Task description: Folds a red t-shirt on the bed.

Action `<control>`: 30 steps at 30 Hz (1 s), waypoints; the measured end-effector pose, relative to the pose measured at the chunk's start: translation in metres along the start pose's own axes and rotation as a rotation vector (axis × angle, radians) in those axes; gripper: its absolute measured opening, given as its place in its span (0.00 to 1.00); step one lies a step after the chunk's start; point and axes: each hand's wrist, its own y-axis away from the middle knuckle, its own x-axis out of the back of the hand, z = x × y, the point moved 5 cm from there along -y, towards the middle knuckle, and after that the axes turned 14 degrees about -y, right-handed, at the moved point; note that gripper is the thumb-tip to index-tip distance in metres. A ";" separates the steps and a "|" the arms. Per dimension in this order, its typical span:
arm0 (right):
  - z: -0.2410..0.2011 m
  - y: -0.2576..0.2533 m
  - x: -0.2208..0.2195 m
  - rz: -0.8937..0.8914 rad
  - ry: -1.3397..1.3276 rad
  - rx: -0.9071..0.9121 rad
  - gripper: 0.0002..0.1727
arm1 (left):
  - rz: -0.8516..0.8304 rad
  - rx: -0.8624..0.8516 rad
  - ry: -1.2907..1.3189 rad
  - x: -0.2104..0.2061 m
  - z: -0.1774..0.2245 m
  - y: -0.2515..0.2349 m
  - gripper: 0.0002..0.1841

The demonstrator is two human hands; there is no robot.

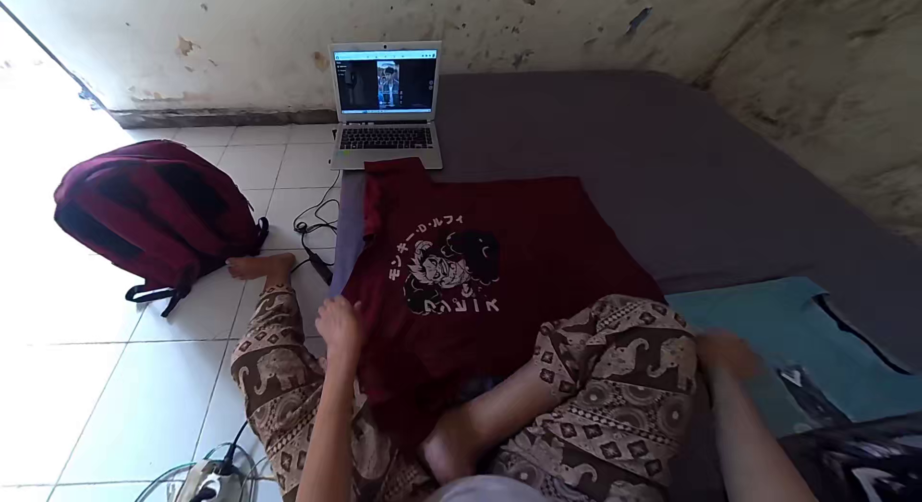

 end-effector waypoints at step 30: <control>-0.337 -0.197 -0.131 -0.333 0.191 0.668 0.36 | 0.105 0.062 0.109 0.045 0.097 -0.284 0.36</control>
